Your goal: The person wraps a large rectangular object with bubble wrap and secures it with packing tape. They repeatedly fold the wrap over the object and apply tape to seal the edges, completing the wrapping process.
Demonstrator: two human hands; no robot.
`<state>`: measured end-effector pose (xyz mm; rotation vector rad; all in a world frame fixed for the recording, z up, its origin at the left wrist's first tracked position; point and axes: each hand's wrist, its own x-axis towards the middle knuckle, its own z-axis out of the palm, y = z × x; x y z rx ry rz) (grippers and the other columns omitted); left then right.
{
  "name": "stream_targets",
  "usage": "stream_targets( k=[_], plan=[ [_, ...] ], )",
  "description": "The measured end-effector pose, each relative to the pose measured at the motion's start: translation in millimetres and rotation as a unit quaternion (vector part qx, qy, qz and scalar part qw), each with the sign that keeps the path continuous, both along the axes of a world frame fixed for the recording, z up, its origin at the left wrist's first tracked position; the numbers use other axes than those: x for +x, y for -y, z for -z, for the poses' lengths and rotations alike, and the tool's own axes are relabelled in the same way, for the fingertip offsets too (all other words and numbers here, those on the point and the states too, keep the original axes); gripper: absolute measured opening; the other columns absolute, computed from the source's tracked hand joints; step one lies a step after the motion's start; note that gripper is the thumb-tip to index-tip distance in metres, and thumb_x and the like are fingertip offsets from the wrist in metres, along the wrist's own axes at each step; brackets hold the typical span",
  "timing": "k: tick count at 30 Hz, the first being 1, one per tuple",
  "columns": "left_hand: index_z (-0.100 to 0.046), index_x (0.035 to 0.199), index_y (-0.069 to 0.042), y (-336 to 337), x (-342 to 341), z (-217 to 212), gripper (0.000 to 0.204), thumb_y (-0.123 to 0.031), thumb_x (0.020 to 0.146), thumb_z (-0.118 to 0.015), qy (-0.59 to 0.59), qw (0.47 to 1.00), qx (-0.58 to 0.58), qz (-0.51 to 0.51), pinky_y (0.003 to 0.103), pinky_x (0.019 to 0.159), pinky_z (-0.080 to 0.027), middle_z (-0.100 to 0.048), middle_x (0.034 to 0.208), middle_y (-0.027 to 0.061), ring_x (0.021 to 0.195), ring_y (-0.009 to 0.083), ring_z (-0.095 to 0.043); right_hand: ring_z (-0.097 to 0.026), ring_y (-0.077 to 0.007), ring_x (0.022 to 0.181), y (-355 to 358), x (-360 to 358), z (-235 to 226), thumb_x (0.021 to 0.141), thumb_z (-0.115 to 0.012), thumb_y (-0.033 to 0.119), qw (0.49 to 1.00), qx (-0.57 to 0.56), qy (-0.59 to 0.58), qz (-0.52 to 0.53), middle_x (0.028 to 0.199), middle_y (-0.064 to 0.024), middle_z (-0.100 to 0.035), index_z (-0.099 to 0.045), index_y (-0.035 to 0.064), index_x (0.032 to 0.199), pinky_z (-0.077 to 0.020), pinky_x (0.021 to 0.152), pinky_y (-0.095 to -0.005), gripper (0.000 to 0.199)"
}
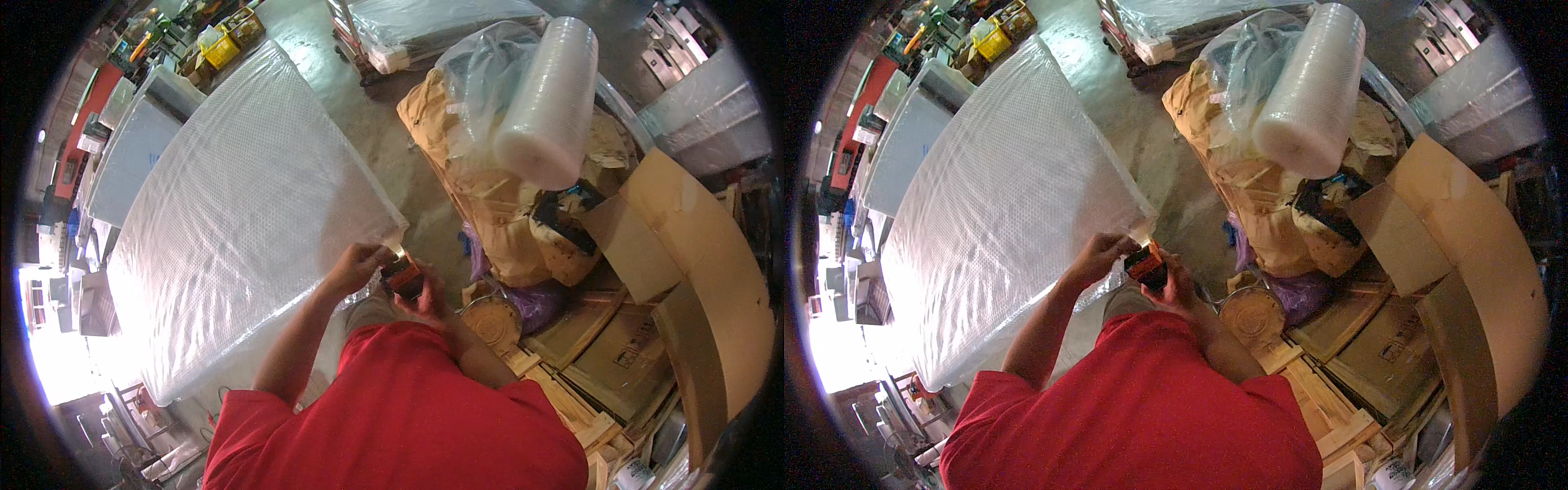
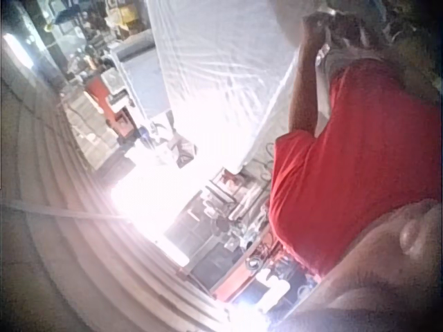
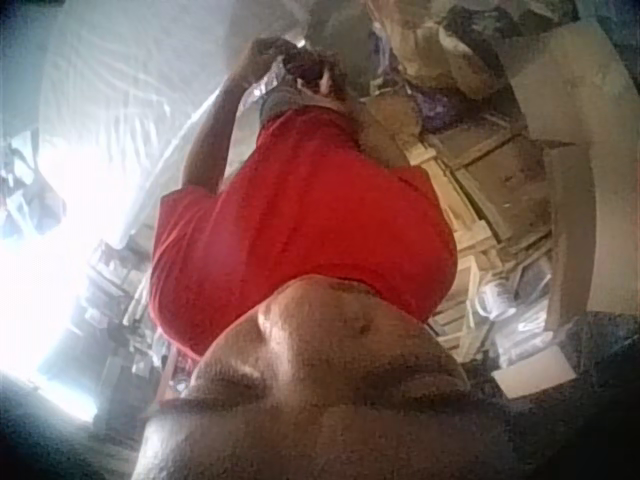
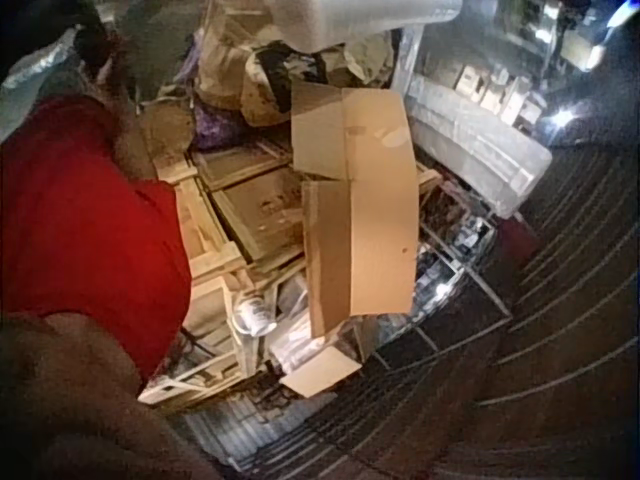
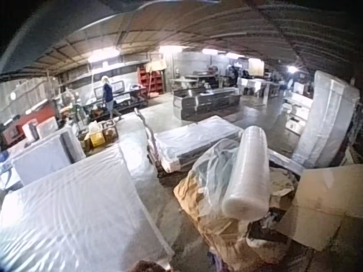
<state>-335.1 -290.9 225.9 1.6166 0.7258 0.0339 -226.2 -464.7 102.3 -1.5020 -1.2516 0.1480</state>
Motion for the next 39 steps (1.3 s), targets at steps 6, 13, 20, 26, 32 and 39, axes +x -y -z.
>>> stream_targets(
  k=[6,13,20,26,32,39],
  plan=[
    [-0.074,0.092,0.001,-11.9,4.2,0.3,0.029,-0.026,0.094,-0.062,-0.049,0.990,0.134,0.004,0.035,0.074,-0.051,-0.074,0.084,0.0127,0.080,0.0155,-0.067,-0.062,-0.0408,0.093,-3.9,-3.6,-22.8,0.078,-0.076,0.033,0.999,-0.028,0.033,0.017,0.112,-0.0213,-0.061,-0.037,0.0034,0.146,-0.0535,0.079,-0.0473,0.084],
    [-0.070,0.085,-0.001,-38.4,21.6,22.7,0.025,-0.024,0.094,-0.063,-0.066,0.952,0.285,-0.086,0.038,0.068,-0.052,-0.071,0.073,0.0104,0.069,0.0239,-0.067,-0.065,-0.0411,0.082,-7.3,5.1,-43.3,0.078,-0.073,0.030,0.990,-0.123,0.073,-0.001,0.103,-0.0227,-0.062,-0.040,0.0266,0.150,-0.0550,0.066,-0.0490,0.079],
    [-0.063,0.110,-0.015,-29.4,26.9,47.5,0.027,-0.027,0.086,-0.068,-0.141,0.834,0.516,-0.139,0.051,0.088,-0.041,-0.058,0.122,0.0072,0.114,0.0322,-0.054,-0.065,-0.0410,0.068,7.1,-1.5,-36.0,0.077,-0.073,0.032,0.957,-0.265,0.121,0.013,0.087,-0.0214,-0.062,-0.043,0.0301,0.148,-0.0543,0.059,-0.0500,0.078],
    [-0.059,0.128,-0.022,-51.1,23.7,54.0,0.041,-0.028,0.087,-0.066,-0.150,0.783,0.589,-0.131,0.049,0.089,-0.042,-0.054,0.128,0.0050,0.114,0.0305,-0.053,-0.067,-0.0423,0.082,24.2,4.1,-3.3,0.075,-0.073,0.035,0.959,-0.275,0.066,-0.029,0.111,-0.0217,-0.064,-0.042,0.0296,0.149,-0.0574,0.071,-0.0494,0.080],
    [-0.062,0.122,-0.022,-56.2,16.1,50.2,0.035,-0.017,0.087,-0.064,-0.086,0.796,0.581,-0.145,0.045,0.086,-0.041,-0.058,0.122,0.0053,0.108,0.0279,-0.057,-0.068,-0.0412,0.074,31.6,16.5,52.8,0.073,-0.074,0.035,0.946,-0.314,0.071,-0.033,0.081,-0.0224,-0.068,-0.040,0.0354,0.150,-0.0547,0.066,-0.0518,0.084],
    [-0.065,0.113,0.000,61.8,-15.6,90.3,0.022,-0.010,0.095,-0.057,-0.076,0.986,0.111,0.101,0.037,0.079,-0.056,-0.069,0.115,0.0145,0.097,0.0261,-0.069,-0.067,-0.0427,0.088,21.7,6.7,111.2,0.079,-0.070,0.040,0.895,-0.441,0.021,-0.060,0.100,-0.0217,-0.065,-0.034,0.0358,0.151,-0.0547,0.074,-0.0514,0.081]
  ],
)
